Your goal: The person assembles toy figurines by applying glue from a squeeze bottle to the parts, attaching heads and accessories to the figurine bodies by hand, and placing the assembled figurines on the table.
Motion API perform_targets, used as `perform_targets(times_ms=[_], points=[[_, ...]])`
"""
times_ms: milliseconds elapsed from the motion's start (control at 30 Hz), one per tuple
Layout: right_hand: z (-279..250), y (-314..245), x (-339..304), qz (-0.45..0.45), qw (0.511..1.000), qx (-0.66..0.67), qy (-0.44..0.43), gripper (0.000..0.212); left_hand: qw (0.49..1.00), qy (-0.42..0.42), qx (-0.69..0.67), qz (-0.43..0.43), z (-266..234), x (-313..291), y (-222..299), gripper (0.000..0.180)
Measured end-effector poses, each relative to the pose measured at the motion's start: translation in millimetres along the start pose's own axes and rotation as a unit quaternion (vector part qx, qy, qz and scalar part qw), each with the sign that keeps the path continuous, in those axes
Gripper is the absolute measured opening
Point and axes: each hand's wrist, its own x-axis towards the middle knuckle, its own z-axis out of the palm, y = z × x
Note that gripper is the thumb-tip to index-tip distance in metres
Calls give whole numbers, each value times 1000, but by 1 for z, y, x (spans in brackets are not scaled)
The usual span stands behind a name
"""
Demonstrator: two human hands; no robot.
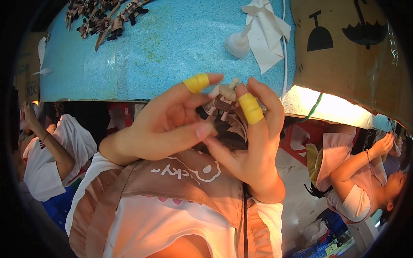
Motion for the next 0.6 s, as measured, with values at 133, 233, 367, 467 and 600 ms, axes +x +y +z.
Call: perform_targets(times_ms=[133,233,367,467,600], points=[[0,6,-7,63,988,136,-20,66,989,-20,129,-73,-5,-4,6,64],[-3,4,-5,114,964,237,-24,63,985,-38,140,-89,-6,-4,8,66],[-3,2,-5,70,965,252,-9,63,986,-46,146,-69,-7,-5,9,66],[2,-10,-4,152,928,341,18,65,989,-46,123,-62,-7,-4,7,66],[-1,0,-9,154,926,345,-24,66,992,-39,104,-51,-7,-6,4,67]])
